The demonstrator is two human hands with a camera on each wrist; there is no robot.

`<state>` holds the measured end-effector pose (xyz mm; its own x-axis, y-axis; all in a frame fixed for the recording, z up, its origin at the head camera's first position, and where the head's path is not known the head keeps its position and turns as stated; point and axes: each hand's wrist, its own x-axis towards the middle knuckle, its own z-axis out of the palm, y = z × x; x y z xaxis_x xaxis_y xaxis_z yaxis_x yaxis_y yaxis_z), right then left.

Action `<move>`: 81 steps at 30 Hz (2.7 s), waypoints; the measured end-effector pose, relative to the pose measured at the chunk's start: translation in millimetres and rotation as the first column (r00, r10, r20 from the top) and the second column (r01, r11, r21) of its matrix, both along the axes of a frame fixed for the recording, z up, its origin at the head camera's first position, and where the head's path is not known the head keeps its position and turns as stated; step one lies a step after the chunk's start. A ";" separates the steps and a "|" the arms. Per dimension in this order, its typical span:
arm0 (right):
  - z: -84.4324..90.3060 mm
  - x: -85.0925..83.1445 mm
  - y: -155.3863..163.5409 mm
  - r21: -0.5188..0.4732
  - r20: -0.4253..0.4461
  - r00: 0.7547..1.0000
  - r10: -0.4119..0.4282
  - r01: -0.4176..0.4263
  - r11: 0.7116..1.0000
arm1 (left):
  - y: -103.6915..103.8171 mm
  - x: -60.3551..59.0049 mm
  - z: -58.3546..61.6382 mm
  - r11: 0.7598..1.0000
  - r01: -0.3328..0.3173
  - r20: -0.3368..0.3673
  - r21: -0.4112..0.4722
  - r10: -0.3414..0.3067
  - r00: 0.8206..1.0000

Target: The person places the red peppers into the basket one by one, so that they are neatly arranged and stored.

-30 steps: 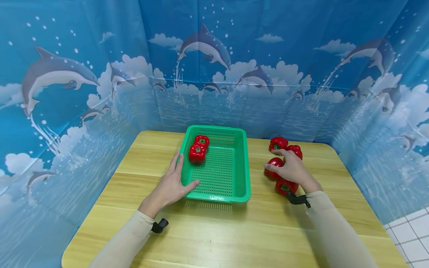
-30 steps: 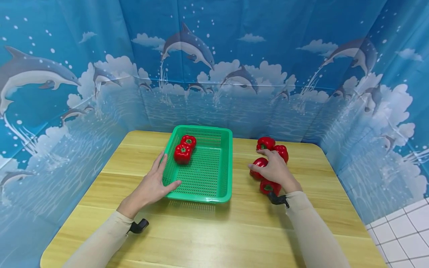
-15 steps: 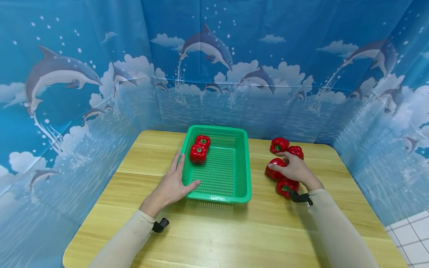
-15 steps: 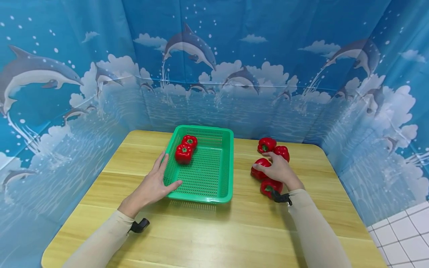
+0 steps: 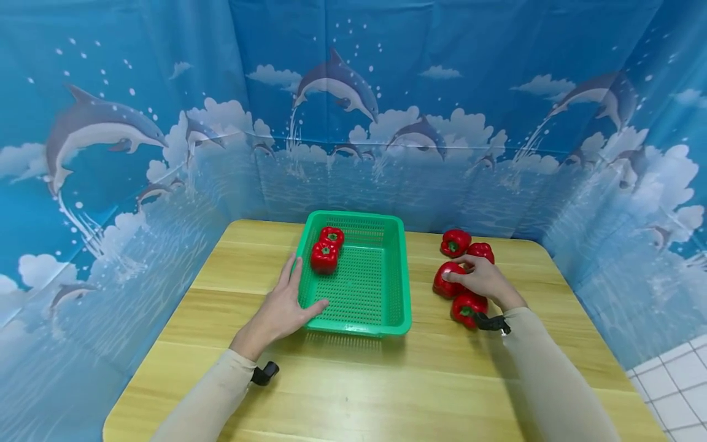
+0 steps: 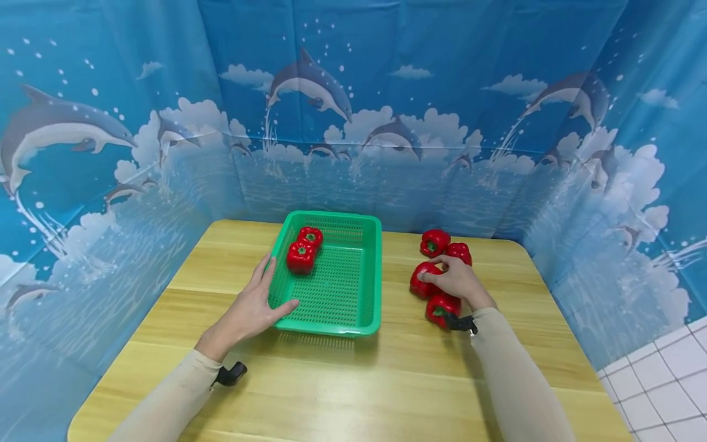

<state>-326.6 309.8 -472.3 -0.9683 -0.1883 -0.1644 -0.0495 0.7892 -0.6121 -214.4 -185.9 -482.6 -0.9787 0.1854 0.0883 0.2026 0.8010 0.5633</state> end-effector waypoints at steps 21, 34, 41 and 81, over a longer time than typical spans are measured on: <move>-13.2 11.1 -20.1 -0.071 -0.105 0.994 -0.011 0.003 0.997 | -0.8 3.9 -7.1 1.000 0.003 -0.017 0.015 -0.003 1.000; -1.4 19.6 -33.6 -0.078 -0.270 0.962 -0.038 0.018 0.997 | 0.2 2.8 -4.3 1.000 -0.001 -0.022 0.004 0.001 1.000; 7.8 26.2 -43.7 -0.104 -0.311 0.949 -0.048 0.016 0.994 | 0.7 2.0 -4.8 1.000 0.001 -0.030 -0.006 -0.001 1.000; 49.4 46.6 -111.9 -0.111 -0.522 0.853 0.012 -0.082 0.990 | -0.5 1.7 -3.2 1.000 0.007 -0.022 -0.002 -0.007 1.000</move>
